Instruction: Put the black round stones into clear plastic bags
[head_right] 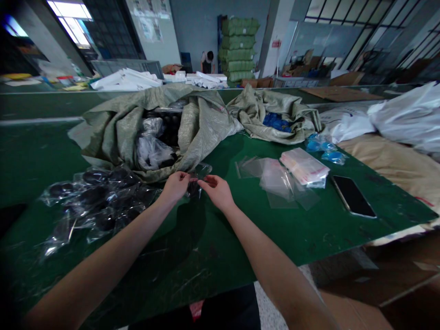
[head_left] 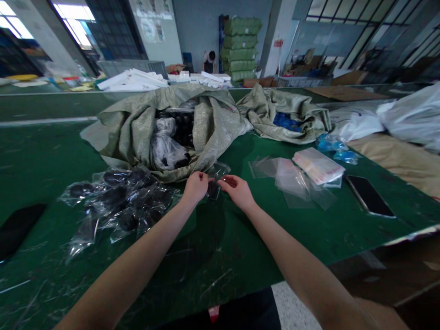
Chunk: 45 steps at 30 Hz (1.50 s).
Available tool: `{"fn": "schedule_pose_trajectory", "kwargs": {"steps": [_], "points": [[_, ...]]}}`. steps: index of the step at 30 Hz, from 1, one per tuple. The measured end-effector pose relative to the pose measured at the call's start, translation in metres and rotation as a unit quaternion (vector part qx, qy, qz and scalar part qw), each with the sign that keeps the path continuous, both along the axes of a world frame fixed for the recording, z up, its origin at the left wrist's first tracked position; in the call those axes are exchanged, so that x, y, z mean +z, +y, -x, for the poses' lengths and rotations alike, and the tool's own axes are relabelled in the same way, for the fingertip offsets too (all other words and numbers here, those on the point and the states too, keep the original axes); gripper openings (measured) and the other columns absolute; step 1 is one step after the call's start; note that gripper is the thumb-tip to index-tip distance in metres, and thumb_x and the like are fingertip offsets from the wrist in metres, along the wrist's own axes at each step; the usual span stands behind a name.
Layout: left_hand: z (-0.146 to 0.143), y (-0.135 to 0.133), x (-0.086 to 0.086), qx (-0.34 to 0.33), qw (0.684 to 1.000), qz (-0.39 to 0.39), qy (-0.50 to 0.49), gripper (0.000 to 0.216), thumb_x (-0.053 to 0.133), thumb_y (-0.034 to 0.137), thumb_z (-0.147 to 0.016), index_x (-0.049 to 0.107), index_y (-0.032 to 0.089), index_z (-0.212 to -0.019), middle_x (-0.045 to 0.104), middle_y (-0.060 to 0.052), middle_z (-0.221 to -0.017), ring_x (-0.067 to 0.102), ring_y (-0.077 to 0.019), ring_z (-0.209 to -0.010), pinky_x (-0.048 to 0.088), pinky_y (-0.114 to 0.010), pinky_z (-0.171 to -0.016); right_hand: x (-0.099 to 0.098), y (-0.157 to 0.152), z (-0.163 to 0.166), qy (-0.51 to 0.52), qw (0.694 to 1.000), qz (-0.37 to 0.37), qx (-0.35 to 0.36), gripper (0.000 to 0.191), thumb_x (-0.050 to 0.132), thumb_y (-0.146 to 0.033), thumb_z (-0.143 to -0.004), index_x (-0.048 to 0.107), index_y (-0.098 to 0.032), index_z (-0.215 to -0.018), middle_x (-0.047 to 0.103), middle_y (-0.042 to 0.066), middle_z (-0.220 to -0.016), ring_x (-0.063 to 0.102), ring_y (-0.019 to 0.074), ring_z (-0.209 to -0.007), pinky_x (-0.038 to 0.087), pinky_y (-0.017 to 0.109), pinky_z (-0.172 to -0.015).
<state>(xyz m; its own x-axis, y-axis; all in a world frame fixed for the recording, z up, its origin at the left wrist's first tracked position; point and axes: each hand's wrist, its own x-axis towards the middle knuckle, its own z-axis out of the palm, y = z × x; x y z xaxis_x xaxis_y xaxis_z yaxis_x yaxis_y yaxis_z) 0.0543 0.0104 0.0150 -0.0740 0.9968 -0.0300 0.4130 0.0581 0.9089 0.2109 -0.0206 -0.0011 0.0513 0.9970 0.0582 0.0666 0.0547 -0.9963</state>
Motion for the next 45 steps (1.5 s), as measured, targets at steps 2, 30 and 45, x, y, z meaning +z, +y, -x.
{"fn": "schedule_pose_trajectory", "kwargs": {"steps": [2, 30, 45], "points": [[-0.001, -0.001, 0.000, -0.003, 1.000, -0.002, 0.003, 0.013, 0.049, 0.024, -0.086, 0.057, 0.017, -0.078, 0.075, -0.013, -0.086, 0.072, -0.0245, -0.083, 0.050, -0.029, -0.064, -0.001, 0.000, 0.001, -0.007, 1.000, -0.005, 0.002, 0.029, 0.071, -0.040, -0.077, 0.068, -0.015, -0.092, 0.072, 0.009, -0.094, 0.069, 0.0189, -0.085, 0.059, 0.035, -0.078], [0.013, 0.010, 0.009, -0.096, 0.992, -0.062, -0.052, 0.021, 0.055, 0.035, -0.086, 0.063, 0.017, -0.082, 0.075, -0.006, -0.084, 0.065, -0.0161, -0.070, 0.046, -0.025, -0.065, 0.002, 0.004, -0.006, 0.070, 0.997, 0.025, -0.023, 0.031, 0.073, -0.046, -0.071, 0.059, -0.019, -0.077, 0.070, 0.003, -0.079, 0.068, 0.0168, -0.078, 0.058, 0.032, -0.076], [0.005, -0.001, 0.027, 0.011, 0.986, 0.038, -0.165, 0.017, 0.054, 0.033, -0.083, 0.052, 0.018, -0.075, 0.072, -0.004, -0.070, 0.034, -0.0058, -0.032, 0.023, -0.021, -0.037, 0.001, -0.004, -0.003, -0.070, 0.994, -0.058, 0.062, 0.019, 0.072, -0.034, -0.075, 0.065, -0.019, -0.085, 0.071, 0.005, -0.088, 0.068, 0.0174, -0.082, 0.054, 0.033, -0.080]]}}
